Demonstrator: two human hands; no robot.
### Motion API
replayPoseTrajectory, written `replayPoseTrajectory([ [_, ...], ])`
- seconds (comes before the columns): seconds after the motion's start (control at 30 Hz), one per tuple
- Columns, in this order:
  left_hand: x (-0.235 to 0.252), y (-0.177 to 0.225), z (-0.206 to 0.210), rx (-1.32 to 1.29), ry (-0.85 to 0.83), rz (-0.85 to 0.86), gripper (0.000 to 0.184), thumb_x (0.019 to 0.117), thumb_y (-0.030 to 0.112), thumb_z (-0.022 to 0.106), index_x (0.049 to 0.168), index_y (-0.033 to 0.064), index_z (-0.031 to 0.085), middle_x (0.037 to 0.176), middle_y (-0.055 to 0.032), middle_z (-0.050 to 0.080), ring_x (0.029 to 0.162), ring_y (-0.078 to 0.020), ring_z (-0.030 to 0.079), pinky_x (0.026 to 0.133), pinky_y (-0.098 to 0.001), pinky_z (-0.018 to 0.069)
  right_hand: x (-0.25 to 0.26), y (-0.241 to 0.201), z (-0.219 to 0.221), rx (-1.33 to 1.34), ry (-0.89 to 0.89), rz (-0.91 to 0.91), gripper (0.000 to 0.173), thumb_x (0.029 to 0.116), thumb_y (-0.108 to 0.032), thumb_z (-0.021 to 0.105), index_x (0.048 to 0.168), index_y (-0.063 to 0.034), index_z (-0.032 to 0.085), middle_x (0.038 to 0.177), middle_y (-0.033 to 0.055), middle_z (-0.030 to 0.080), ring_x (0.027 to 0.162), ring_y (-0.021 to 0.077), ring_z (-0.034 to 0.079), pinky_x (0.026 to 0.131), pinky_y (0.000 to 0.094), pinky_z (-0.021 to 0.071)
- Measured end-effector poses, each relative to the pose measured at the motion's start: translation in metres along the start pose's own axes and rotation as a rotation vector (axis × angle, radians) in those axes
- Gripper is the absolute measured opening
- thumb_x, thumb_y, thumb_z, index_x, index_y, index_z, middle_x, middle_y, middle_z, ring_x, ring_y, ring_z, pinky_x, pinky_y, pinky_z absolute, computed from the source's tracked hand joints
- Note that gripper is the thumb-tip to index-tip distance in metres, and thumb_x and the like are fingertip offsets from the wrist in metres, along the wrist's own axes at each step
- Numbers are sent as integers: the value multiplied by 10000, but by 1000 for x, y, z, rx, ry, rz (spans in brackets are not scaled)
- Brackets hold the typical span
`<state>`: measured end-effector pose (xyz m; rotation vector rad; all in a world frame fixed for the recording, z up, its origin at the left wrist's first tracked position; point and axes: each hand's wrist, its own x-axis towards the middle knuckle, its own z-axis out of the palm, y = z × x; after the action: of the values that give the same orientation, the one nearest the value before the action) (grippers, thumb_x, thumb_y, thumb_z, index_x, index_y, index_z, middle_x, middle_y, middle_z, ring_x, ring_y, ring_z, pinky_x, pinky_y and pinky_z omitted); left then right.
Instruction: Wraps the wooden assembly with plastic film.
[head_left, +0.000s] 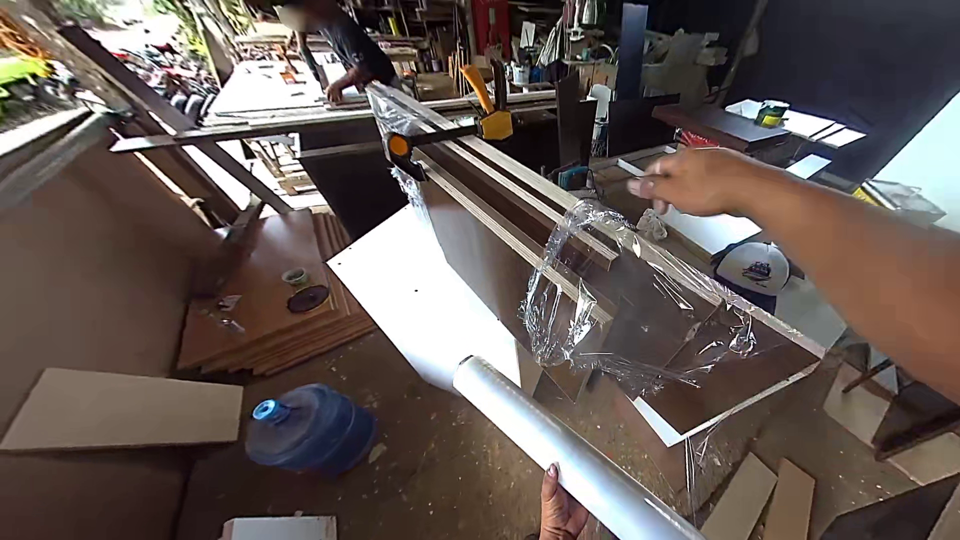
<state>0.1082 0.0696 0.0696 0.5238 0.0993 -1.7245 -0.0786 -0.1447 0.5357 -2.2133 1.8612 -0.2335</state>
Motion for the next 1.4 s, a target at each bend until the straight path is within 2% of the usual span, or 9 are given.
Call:
replayPoseTrajectory([
  [0.03,0,0,0,-2,7,0,801,455,468,998,1089,101,674,947,-131,763,871,-259,764,760,-475,642,26,2,3,95,-71,100,586,1063,-556,432,1231,-45,665,1009,157,705,877,299,653,798,543,506],
  [0.1,1,-1,0,-6,10,4,795,460,471,993,1088,103,672,945,-129,764,869,-256,765,760,-472,643,56,-3,11,215,-242,234,577,1038,-535,518,1302,-33,622,1097,174,683,929,286,638,832,493,509],
  [0.23,1,-4,-3,-31,9,11,793,477,481,988,1095,96,673,950,-135,764,873,-258,765,772,-473,641,88,-21,17,31,-301,247,133,979,-120,631,1070,-42,689,774,68,604,583,113,488,541,285,419],
  [0.37,-2,-6,-2,-11,64,30,911,456,528,988,1154,81,610,948,-137,757,865,-259,762,756,-476,642,99,-61,10,-251,-357,228,158,1025,-104,540,1014,-21,674,841,101,642,657,167,544,638,363,458],
  [0.57,0,-7,-5,-55,38,13,850,481,504,988,1129,71,646,957,-149,761,877,-272,765,777,-481,639,100,-105,21,-553,-408,130,158,1010,-75,552,920,24,637,838,152,610,734,245,596,692,430,495],
  [0.77,-2,-3,0,-57,35,-5,831,472,496,990,1107,73,662,948,-149,763,873,-269,766,774,-474,639,99,-70,13,-444,-489,8,134,976,-12,635,1110,-2,636,926,161,670,756,253,632,698,432,529],
  [0.83,0,-2,-1,-55,34,-8,833,479,495,989,1117,71,661,955,-155,762,879,-275,765,778,-479,638,101,-65,7,-456,-466,-66,125,994,-20,608,1110,-15,651,858,131,646,693,224,596,657,413,513],
  [1.03,1,-2,-3,-53,20,0,828,483,494,990,1120,76,667,960,-157,762,876,-280,766,778,-485,639,101,-107,6,158,-299,-57,222,1003,-17,529,1207,-39,612,941,132,617,739,204,619,688,391,567],
  [1.4,-4,2,7,-46,44,21,845,465,489,996,1108,65,650,925,-149,762,843,-264,767,753,-467,644,158,-158,86,341,-141,118,296,1006,-100,515,1291,-32,554,1052,156,621,806,217,661,713,372,580],
])
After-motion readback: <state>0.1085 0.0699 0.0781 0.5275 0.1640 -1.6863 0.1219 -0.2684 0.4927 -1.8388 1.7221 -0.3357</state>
